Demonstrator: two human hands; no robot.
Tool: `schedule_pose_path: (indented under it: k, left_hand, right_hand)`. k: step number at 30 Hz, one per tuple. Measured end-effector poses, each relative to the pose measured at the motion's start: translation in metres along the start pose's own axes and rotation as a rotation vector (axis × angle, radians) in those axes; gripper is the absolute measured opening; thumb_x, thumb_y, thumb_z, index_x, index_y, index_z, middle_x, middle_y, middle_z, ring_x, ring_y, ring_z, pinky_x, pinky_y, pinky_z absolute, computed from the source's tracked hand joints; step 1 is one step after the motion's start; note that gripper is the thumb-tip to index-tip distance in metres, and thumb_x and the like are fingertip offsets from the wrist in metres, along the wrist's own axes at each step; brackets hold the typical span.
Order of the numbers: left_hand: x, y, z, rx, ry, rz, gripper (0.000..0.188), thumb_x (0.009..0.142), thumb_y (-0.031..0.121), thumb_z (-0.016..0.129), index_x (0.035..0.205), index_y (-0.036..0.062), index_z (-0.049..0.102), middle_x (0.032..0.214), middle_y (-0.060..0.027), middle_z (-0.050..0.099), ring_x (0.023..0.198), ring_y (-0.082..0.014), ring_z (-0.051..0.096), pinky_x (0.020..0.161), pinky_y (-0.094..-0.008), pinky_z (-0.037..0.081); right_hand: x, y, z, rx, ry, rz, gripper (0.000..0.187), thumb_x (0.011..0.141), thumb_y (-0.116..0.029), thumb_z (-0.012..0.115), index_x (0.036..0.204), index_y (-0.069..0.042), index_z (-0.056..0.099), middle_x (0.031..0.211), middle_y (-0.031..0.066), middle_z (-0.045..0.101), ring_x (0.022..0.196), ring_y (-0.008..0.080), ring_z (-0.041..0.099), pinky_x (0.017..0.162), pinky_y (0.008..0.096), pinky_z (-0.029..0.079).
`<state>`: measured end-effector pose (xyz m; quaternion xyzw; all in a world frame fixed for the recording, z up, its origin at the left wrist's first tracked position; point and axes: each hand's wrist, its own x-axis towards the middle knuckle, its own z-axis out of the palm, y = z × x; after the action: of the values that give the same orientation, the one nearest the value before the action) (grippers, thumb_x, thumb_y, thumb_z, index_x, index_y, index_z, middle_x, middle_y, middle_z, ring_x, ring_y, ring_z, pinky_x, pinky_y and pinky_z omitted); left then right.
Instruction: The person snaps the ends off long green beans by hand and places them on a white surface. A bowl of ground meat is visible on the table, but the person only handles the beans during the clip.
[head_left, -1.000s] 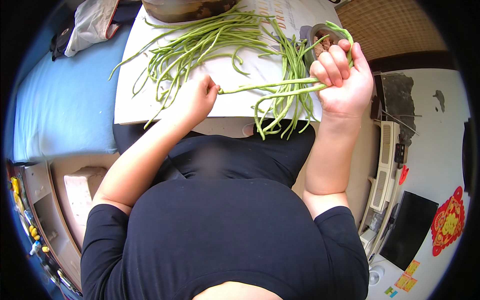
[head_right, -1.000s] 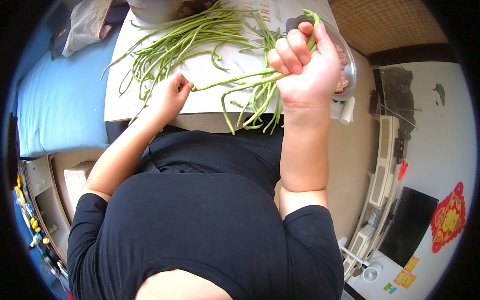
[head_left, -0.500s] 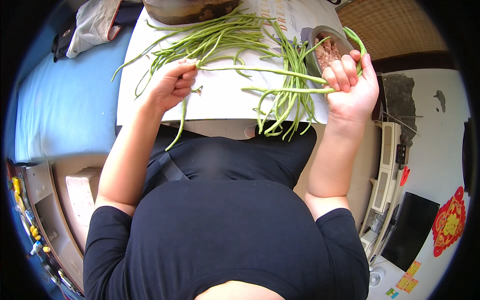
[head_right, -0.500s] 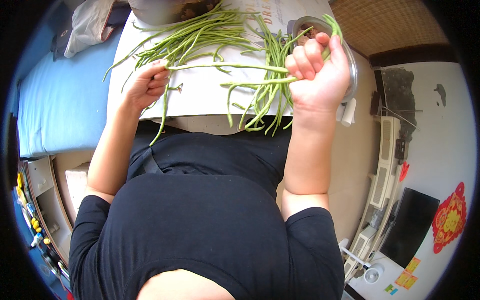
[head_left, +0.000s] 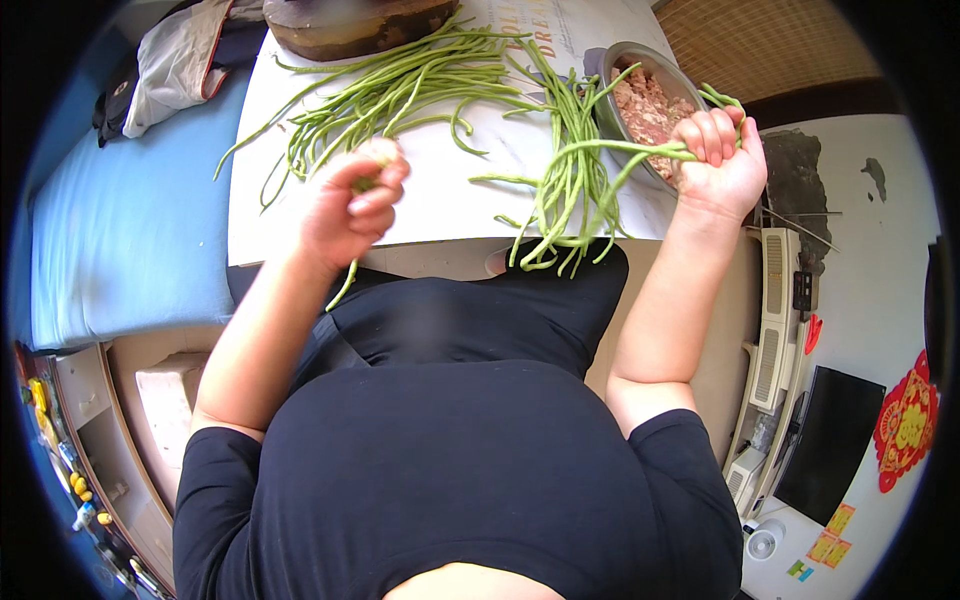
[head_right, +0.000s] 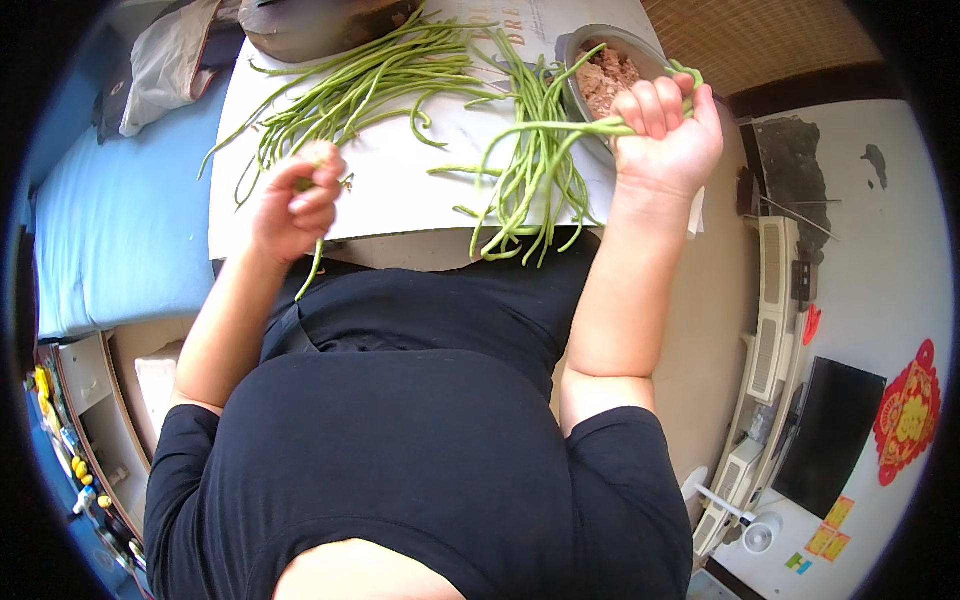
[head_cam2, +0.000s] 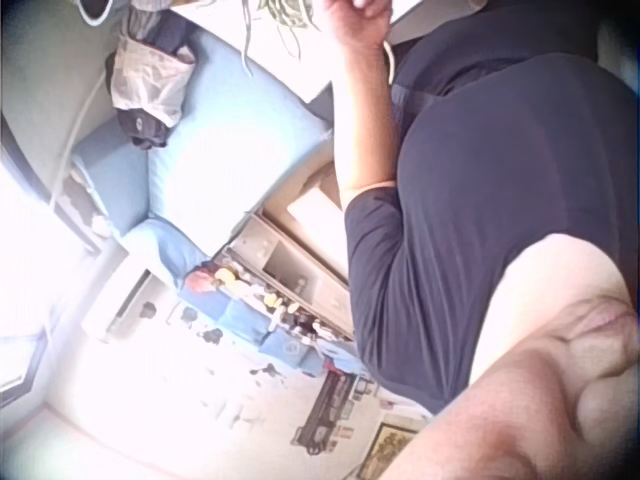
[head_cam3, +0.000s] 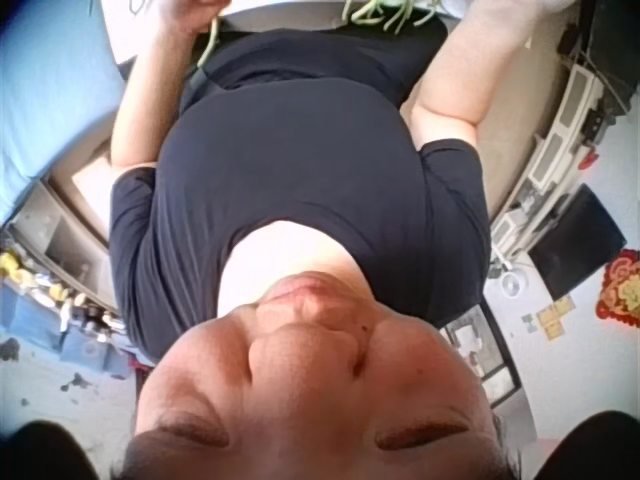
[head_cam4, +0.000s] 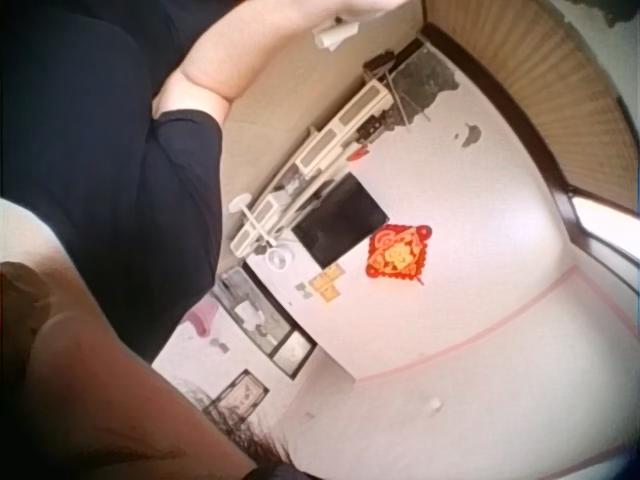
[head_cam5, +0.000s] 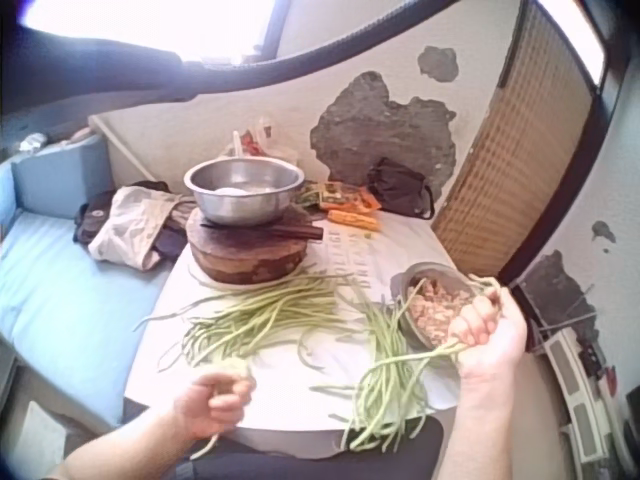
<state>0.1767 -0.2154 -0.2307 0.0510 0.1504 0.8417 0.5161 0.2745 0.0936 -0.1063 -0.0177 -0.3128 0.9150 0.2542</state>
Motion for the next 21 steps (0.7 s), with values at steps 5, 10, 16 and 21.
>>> schedule_pose_path:
  k: [5, 10, 16, 21]
  left_hand:
    - [0.013, -0.061, -0.005, 0.144, 0.243, -0.31, 0.017, 0.087, 0.02, 0.048, 0.093, 0.004, 0.05, 0.074, 0.0019, 0.05, 0.047, -0.0008, 0.033, 0.034, -0.0127, 0.022]
    - [0.022, -0.069, 0.018, 0.123, 0.274, -0.321, 0.021, 0.088, 0.022, 0.046, 0.094, 0.003, 0.053, 0.082, -0.0036, 0.058, 0.053, -0.0027, 0.039, 0.037, -0.0134, 0.025]
    - [0.022, -0.069, 0.029, 0.168, 0.263, -0.286, 0.024, 0.09, 0.027, 0.044, 0.093, 0.0044, 0.051, 0.08, -0.0037, 0.055, 0.052, -0.0035, 0.039, 0.036, -0.0144, 0.026]
    - [0.026, -0.079, 0.018, 0.293, 0.333, -0.271, 0.026, 0.09, 0.028, 0.042, 0.094, 0.0038, 0.052, 0.078, -0.0048, 0.056, 0.053, -0.005, 0.04, 0.037, -0.0157, 0.026]
  right_hand:
    - [-0.001, 0.017, 0.029, 0.009, 0.096, -0.062, 0.03, 0.091, -0.024, 0.028, 0.071, -0.008, 0.043, 0.048, -0.0014, 0.025, 0.039, 0.0099, 0.021, 0.04, 0.0239, 0.022]
    - [-0.003, 0.033, 0.04, 0.038, 0.1, -0.041, 0.028, 0.091, -0.023, 0.028, 0.071, -0.008, 0.041, 0.049, -0.0014, 0.025, 0.04, 0.0099, 0.021, 0.041, 0.0241, 0.022]
    - [-0.009, 0.041, 0.042, 0.007, 0.111, -0.035, 0.029, 0.091, -0.024, 0.028, 0.07, -0.009, 0.041, 0.049, -0.0014, 0.025, 0.04, 0.0102, 0.02, 0.041, 0.0243, 0.021]
    - [-0.008, 0.042, 0.039, 0.014, 0.122, -0.025, 0.03, 0.091, -0.024, 0.028, 0.07, -0.009, 0.042, 0.048, -0.0013, 0.024, 0.04, 0.0105, 0.02, 0.041, 0.0249, 0.021]
